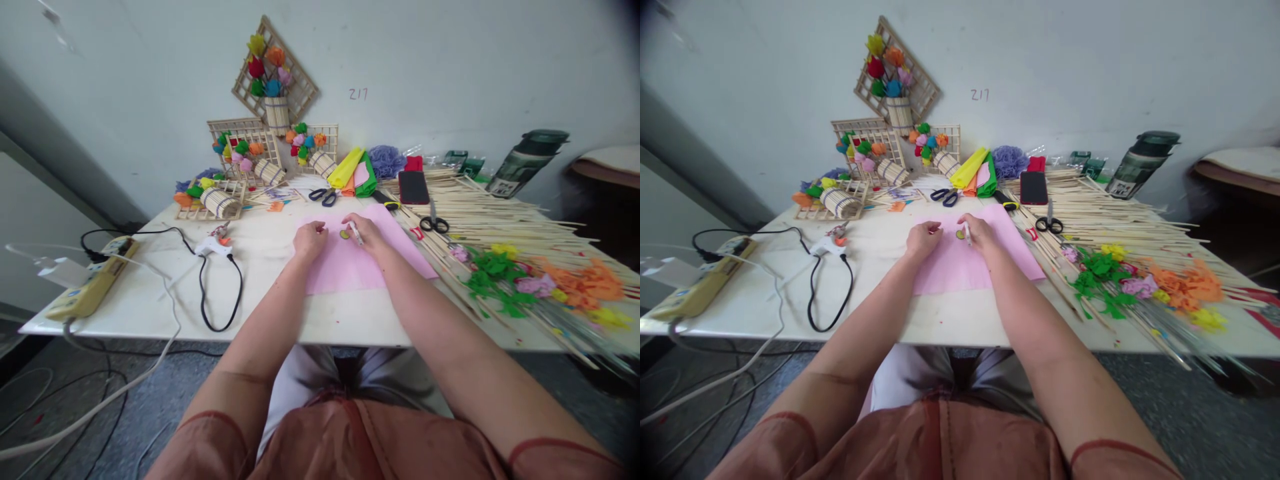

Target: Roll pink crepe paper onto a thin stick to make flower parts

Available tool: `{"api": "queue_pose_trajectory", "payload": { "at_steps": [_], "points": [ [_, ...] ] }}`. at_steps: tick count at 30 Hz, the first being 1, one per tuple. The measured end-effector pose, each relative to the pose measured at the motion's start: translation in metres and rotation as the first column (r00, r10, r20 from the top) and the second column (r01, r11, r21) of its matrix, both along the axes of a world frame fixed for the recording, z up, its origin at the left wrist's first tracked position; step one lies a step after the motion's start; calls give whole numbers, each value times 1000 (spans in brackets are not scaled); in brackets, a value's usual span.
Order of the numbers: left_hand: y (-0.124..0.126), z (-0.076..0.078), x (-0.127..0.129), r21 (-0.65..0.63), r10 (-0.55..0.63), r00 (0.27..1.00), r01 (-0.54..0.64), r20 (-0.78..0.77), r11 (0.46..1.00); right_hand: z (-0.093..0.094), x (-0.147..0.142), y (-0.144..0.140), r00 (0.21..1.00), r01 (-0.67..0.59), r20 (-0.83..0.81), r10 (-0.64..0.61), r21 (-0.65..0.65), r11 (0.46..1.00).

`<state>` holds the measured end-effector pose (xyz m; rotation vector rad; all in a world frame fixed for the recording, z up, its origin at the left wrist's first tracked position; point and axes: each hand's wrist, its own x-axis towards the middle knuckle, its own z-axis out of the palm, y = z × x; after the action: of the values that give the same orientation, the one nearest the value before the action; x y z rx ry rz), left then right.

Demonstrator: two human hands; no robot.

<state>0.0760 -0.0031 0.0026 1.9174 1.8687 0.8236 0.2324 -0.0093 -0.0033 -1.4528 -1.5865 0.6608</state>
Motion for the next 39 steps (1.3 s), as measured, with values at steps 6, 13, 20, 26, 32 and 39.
{"api": "queue_pose_trajectory", "payload": {
  "at_steps": [6, 13, 20, 26, 32, 39],
  "points": [
    [3, 3, -9, 79, 109, 982, -122, 153, 989, -7, 9, 6, 996, -23, 85, 12, 123, 992],
    [12, 1, -20, 155, 133, 918, -203, 373, 967, -10, 21, 18, 990, 135, -67, -123, 230, 964],
    [3, 1, -6, 57, -188, 860, 183, 474, 982, -2, 11, 9, 991, 4, -128, 27, 242, 970],
    [-9, 5, -1, -68, -258, 834, 331, 487, 941, 3, 0, 3, 989, -86, -97, 114, 256, 963],
    [-11, 7, -3, -33, -307, 742, 404, 596, 914, 0, -2, 3, 965, -125, -202, 167, 206, 970],
    [-15, 11, -5, -37, -353, 701, 475, 619, 879, 3, -2, -2, 939, -134, -304, 163, 115, 984]
  ]
}}
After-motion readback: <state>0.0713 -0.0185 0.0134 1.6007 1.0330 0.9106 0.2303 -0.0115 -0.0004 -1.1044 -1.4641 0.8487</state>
